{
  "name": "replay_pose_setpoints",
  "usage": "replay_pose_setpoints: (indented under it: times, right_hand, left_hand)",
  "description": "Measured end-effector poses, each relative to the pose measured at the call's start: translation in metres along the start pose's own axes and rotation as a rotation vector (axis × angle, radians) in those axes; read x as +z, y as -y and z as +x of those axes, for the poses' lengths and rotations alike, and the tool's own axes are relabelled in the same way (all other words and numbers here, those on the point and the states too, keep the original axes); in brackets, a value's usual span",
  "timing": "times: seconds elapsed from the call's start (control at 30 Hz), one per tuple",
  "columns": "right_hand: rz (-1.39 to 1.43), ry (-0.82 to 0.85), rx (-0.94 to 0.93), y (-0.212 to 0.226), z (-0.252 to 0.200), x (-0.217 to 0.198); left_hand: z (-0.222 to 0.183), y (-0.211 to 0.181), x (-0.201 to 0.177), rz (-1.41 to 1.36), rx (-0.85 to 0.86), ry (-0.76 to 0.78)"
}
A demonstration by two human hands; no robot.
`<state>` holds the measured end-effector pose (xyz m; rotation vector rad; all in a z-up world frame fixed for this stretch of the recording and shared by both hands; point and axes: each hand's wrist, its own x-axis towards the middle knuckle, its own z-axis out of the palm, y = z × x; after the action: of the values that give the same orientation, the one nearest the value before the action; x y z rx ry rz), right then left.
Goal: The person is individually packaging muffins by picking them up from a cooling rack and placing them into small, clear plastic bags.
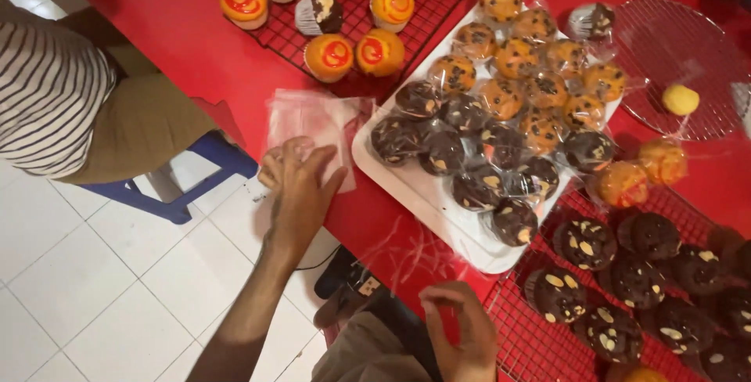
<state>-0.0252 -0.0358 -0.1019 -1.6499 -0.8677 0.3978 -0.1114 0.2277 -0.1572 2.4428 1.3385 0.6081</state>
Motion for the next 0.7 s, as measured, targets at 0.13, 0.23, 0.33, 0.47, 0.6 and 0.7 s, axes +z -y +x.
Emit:
replay_pose_setpoints:
  times: [0.13,0.23,0.33,0.47,0.6,0.7]
  right_hand:
    - [-0.058,0.033,0.167,-0.009,0.021,0.008]
    - [-0.050,0.128,0.167,-0.013,0.030,0.012]
    - [-0.049,0.124,0.114,-0.016,0.032,0.017]
    - [-0.011,0.134,0.161,-0.017,0.027,0.018]
    - [-0.028,0.097,0.181,-0.012,0.025,0.022]
    - [-0.011,0.103,0.161,-0.010,0.025,0.020]
  left_hand:
    - [0.004,0.006,-0.004,-0.263,0.041,-0.045]
    - [0.007,0.012,0.001,-0.225,-0.021,0.053]
    - [0.012,0.017,0.005,-0.164,-0.054,0.025]
    - [0.015,0.013,0.001,-0.093,-0.058,0.026]
    - [0.016,0.020,0.012,-0.171,-0.017,-0.059]
    - [0.019,0.027,0.016,-0.237,0.100,-0.165]
